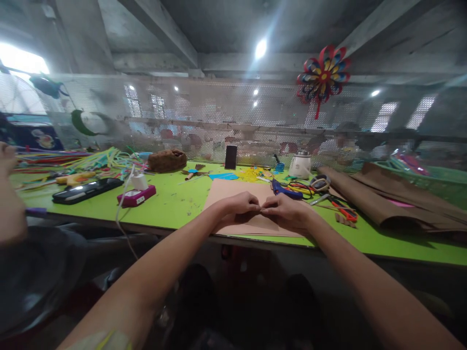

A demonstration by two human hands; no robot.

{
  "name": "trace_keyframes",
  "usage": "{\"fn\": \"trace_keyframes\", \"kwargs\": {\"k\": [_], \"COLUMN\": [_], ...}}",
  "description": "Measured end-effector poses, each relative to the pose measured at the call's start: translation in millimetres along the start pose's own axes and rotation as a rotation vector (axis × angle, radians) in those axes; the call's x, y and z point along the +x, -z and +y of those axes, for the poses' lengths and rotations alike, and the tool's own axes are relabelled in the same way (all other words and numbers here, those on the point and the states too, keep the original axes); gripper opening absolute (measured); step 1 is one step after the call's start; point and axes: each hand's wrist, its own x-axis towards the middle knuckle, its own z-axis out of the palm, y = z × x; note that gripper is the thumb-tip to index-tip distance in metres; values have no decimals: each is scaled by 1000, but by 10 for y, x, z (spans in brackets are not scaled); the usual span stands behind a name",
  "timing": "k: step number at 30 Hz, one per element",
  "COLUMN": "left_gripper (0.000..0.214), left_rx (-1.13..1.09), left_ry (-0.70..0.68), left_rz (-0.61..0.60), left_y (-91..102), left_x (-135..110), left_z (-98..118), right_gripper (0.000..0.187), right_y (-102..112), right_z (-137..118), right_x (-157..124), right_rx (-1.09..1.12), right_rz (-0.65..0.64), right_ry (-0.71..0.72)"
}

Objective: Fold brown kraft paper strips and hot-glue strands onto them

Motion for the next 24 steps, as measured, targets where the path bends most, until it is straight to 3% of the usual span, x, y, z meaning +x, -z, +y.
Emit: {"fn": "trace_keyframes", "kwargs": {"k": [9,14,24], "left_gripper": [34,32,36], "left_rx": [48,38,-53], "left_ry": [-52,-46,-63], "left_rz": [-55,-63,-42], "left_y": [147,163,114], "left_x": [-58,-87,-63], "left_z": [-120,-71,-82], "right_gripper": [27,28,32], "right_y": [-28,-30,-40], "right_z": [-74,-69,-124], "right_x": [-116,-103,-65], "right_rx": [175,215,138], "right_rz": [56,38,72], "right_ry": [-66,-84,-117]}}
